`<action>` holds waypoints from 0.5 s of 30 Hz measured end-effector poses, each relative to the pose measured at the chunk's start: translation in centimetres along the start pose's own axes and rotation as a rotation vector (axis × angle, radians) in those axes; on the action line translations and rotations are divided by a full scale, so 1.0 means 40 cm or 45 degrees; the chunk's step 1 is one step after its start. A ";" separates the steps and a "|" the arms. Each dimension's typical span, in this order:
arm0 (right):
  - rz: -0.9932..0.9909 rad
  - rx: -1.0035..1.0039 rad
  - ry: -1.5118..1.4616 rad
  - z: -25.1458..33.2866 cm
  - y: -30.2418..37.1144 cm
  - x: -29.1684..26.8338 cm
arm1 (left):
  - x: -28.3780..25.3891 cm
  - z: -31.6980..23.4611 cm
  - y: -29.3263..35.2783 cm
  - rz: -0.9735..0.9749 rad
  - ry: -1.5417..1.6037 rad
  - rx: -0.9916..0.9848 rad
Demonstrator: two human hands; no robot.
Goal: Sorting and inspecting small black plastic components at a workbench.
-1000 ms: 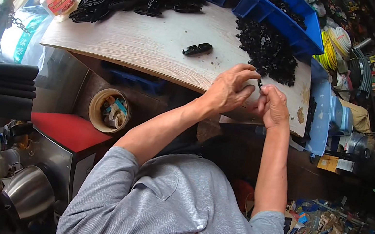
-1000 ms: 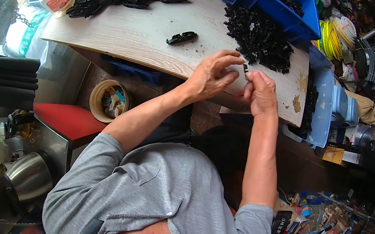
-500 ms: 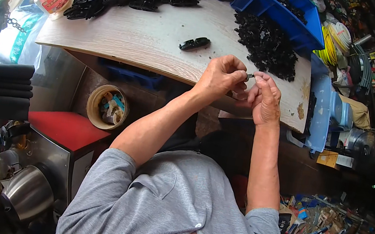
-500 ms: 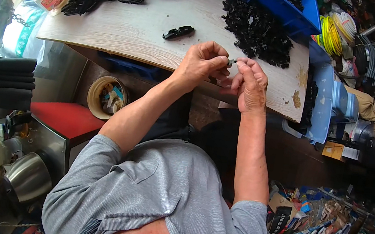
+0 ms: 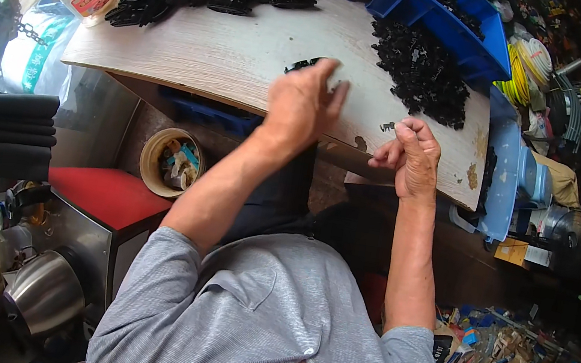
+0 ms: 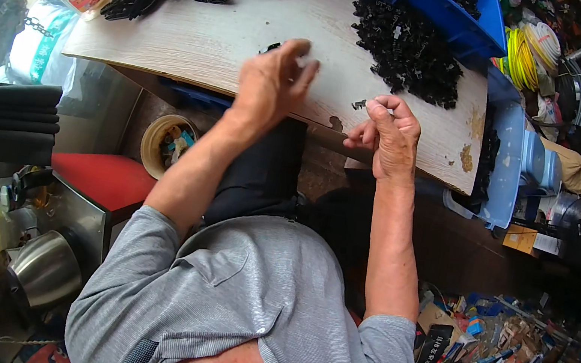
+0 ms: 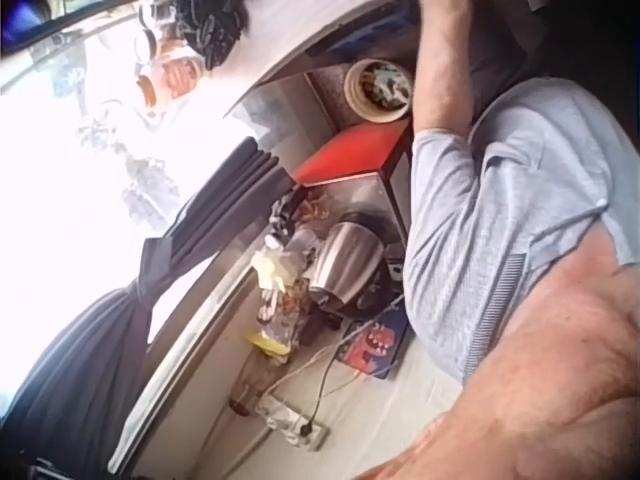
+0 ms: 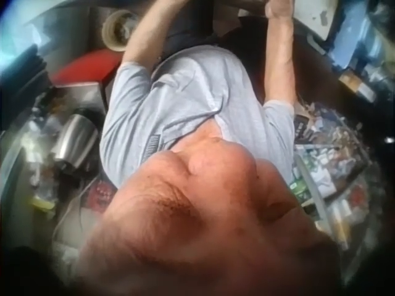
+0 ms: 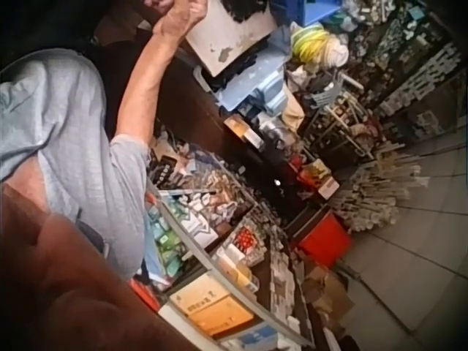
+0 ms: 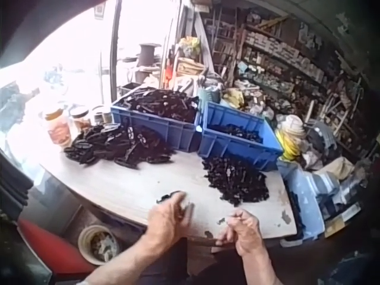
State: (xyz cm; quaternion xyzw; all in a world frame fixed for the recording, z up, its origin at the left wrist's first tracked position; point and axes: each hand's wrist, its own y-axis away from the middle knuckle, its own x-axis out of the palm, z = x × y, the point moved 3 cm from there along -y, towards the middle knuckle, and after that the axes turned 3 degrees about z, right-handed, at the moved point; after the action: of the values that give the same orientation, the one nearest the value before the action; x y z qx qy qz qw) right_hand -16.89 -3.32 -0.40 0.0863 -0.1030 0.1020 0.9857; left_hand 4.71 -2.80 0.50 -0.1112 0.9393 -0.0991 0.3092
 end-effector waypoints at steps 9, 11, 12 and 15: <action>-0.064 -0.017 -0.032 0.001 0.004 0.014 | -0.045 0.057 0.012 -0.092 -0.611 0.230; -0.072 -0.032 -0.038 0.000 0.001 0.014 | -0.037 0.077 0.017 -0.090 -0.565 0.277; -0.071 -0.034 -0.039 0.001 0.001 0.015 | -0.036 0.084 0.020 -0.087 -0.518 0.322; -0.087 -0.032 -0.044 -0.001 0.000 0.013 | -0.051 0.067 0.022 -0.217 -0.548 0.364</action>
State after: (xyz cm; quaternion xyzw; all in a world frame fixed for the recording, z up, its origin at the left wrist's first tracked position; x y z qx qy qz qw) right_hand -16.39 -3.23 -0.33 0.0792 -0.1184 0.0652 0.9877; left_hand 7.80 -1.71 -0.71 -0.1635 0.8157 -0.2305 0.5048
